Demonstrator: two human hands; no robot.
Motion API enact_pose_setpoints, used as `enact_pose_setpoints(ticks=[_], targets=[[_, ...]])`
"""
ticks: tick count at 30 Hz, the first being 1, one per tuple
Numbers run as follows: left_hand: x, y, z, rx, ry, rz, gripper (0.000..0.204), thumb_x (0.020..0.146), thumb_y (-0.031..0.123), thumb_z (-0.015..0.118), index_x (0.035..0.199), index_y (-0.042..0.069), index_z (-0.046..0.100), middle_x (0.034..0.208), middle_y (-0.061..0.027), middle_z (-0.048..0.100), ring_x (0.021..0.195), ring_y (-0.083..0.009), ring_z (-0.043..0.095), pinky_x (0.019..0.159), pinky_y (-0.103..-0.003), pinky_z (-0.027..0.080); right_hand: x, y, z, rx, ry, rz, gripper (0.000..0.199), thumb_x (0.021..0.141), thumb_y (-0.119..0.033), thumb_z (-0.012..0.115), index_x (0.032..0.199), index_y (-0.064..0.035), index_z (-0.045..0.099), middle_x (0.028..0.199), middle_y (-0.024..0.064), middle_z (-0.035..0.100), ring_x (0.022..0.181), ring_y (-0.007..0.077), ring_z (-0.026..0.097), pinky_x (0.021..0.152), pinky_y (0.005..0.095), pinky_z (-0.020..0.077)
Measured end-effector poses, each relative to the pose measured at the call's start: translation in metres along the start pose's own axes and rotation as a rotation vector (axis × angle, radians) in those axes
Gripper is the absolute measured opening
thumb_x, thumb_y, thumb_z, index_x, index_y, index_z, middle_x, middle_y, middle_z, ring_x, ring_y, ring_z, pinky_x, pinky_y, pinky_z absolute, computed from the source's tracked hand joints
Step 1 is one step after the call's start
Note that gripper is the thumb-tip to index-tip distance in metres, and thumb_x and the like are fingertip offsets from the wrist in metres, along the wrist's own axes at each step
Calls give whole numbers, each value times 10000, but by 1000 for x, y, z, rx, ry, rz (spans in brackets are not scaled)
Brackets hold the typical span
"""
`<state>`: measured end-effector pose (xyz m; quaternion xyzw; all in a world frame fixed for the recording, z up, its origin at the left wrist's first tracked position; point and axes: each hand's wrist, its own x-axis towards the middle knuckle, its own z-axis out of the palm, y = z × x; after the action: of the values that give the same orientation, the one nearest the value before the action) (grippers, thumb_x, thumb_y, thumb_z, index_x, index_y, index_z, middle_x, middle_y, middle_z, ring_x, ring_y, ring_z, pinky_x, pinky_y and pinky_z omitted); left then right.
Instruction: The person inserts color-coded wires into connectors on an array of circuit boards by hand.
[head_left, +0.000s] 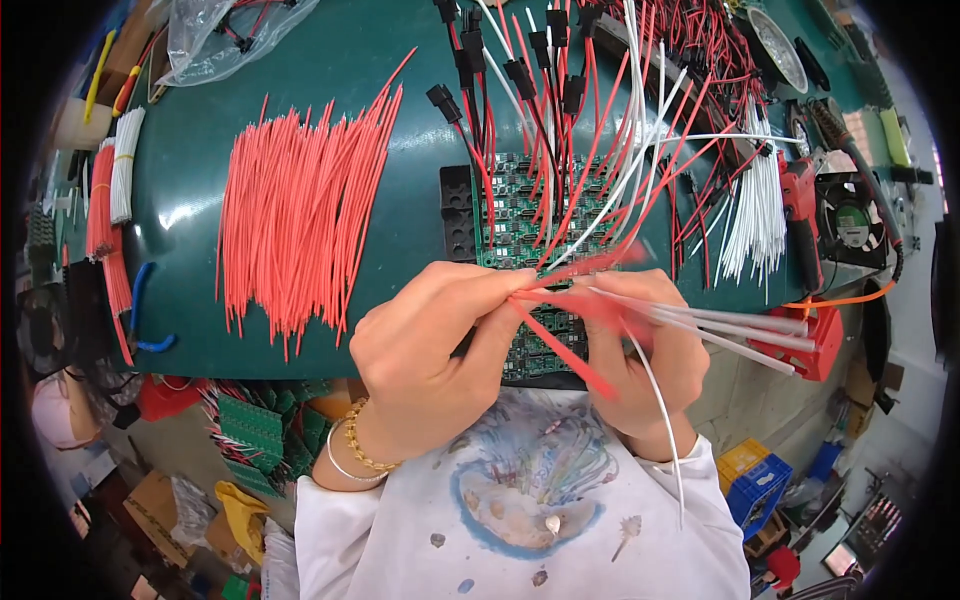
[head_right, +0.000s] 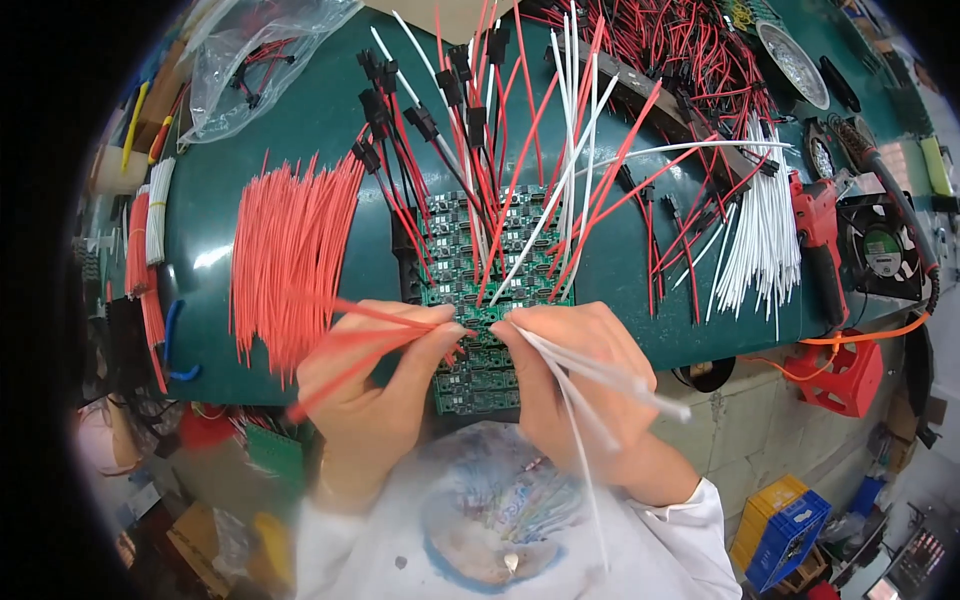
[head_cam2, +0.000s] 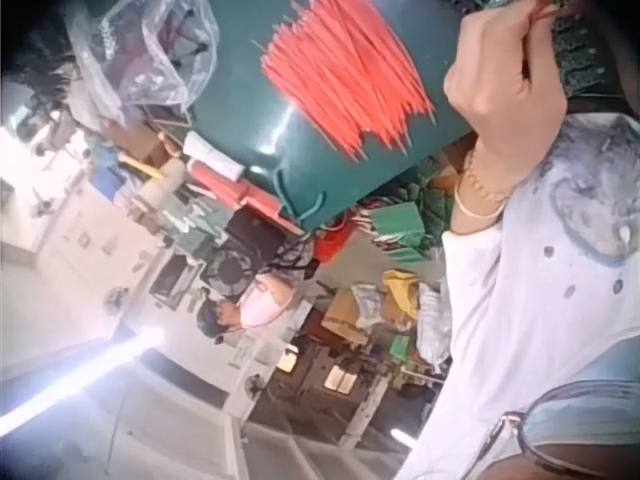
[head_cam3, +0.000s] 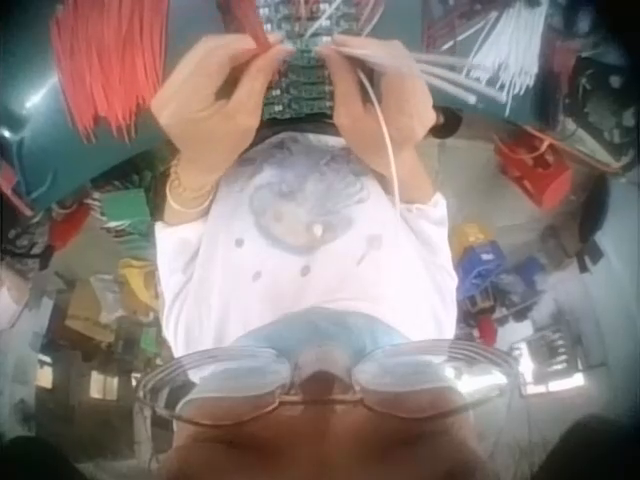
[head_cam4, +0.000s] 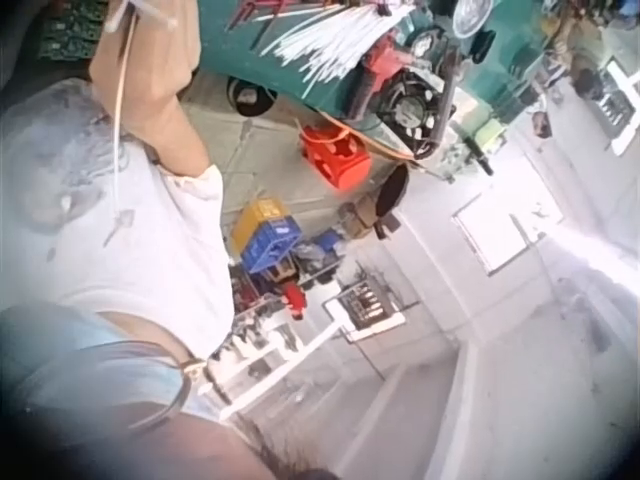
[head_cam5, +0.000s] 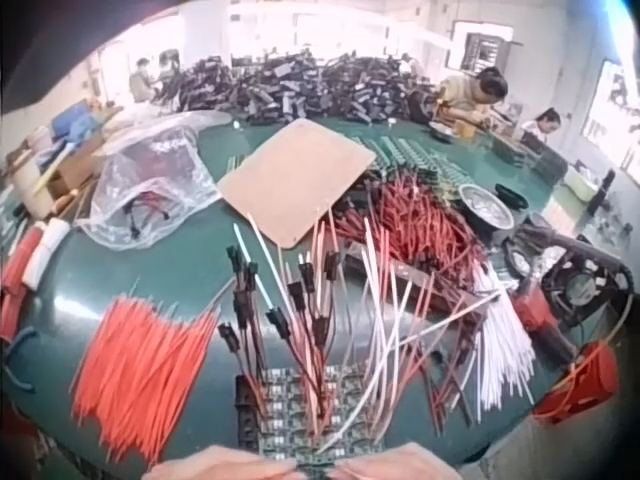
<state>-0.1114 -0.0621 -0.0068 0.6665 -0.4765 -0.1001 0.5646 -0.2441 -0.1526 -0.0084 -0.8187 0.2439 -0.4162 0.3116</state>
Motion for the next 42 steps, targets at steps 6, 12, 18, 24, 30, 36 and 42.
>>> enact_pose_setpoints(ticks=[6,12,18,24,30,36,42], targets=[[0,-4,2,73,-4,79,205,707,-71,721,901,-7,701,749,-109,652,571,-181,619,490,-247,465,0,3,0,-18,-55,-12,296,721,67,759,972,-3,619,789,105,659,628,245,624,541,300,488],[-2,-4,3,85,7,93,200,695,-65,728,886,-15,696,744,-103,646,582,-189,629,490,-255,472,-2,8,1,27,-40,-30,321,716,71,759,994,-4,618,814,112,667,640,246,631,550,295,499],[3,6,0,65,-103,15,173,711,-53,729,877,-18,690,729,-108,640,563,-201,618,494,-275,477,-1,6,5,-16,7,-103,330,700,79,755,991,0,620,830,113,668,625,259,623,542,297,497],[3,7,0,122,-54,-48,156,738,-53,730,882,-38,674,749,-134,655,574,-192,626,507,-262,480,-1,6,1,-45,-61,-69,252,742,89,731,961,13,632,812,116,670,647,230,620,563,298,470],[-13,6,-5,-246,240,-317,152,757,-75,731,889,-82,656,825,-150,696,643,-154,661,572,-248,524,10,4,-3,1,-114,-27,307,677,87,747,957,58,624,736,115,615,574,244,551,508,299,439],[-1,20,6,-291,45,-291,177,720,-65,768,863,-59,663,774,-127,675,618,-144,652,543,-228,512,-1,14,-18,11,124,59,298,678,106,772,917,16,618,797,120,682,641,222,638,565,299,484],[9,18,32,-16,-10,-59,198,684,-34,804,808,-30,649,707,-104,653,535,-136,623,467,-218,463,-7,24,-21,12,126,1,327,678,91,785,944,6,614,797,117,672,623,238,623,551,303,478]])
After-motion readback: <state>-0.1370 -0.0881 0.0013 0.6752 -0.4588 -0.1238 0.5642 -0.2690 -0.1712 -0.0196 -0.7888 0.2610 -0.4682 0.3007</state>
